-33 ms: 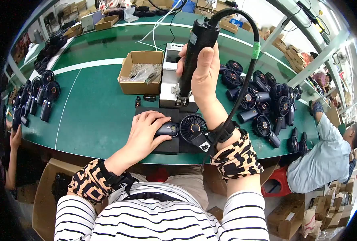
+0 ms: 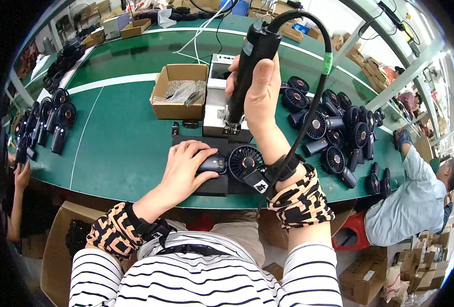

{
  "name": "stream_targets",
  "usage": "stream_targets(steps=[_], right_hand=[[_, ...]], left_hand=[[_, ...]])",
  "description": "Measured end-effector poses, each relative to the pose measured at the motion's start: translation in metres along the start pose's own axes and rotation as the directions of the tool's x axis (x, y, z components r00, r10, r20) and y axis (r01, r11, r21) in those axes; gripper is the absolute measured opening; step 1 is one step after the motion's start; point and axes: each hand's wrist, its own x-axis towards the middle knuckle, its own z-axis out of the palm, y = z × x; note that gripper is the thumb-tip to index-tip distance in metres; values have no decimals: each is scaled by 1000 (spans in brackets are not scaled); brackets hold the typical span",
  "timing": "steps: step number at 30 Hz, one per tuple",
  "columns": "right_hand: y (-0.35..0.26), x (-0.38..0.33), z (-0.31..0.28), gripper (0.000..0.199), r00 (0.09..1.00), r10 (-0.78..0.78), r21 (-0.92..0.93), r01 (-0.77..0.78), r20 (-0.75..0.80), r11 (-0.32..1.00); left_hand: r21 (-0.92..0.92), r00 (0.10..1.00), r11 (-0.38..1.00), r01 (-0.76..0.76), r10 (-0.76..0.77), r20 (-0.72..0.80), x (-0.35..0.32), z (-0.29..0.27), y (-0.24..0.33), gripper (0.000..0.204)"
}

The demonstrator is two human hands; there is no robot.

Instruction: Assembling the housing and components of portable hand fans using an electric screwdriver.

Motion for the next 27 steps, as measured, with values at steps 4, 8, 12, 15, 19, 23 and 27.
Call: stream_targets(steps=[4, 8, 12, 15, 19, 23, 27], right_hand=[[-10, -6, 0, 90, 1000, 18, 6, -18, -2, 1000], [-22, -27, 2, 82, 999, -7, 58, 4, 52, 998], [-32, -44, 9, 99, 996, 91, 11, -91, 23, 996], [-31, -49, 9, 99, 994, 104, 22, -105, 13, 994], [-21, -54, 7, 98, 991, 132, 63, -131, 0, 989], [-14, -62, 4, 97, 976, 218, 149, -213, -16, 966], [-12, -78, 2, 98, 980, 194, 210, -197, 38, 958]], left_hand=[[-1, 1000, 1000, -12, 12, -11, 2, 6, -2, 52], [-11, 999, 999, -37, 37, -38, 1, 9, -6, 50], [13, 998, 999, -35, 36, -49, 0, 9, -5, 46], [22, 997, 999, -43, 44, -58, 1, 10, -4, 45], [13, 998, 1000, -23, 24, -54, 1, 9, -1, 43], [-3, 999, 1000, -6, 6, -36, 2, 6, 0, 43], [-21, 1000, 1000, 4, -4, 8, 1, 6, -1, 46]])
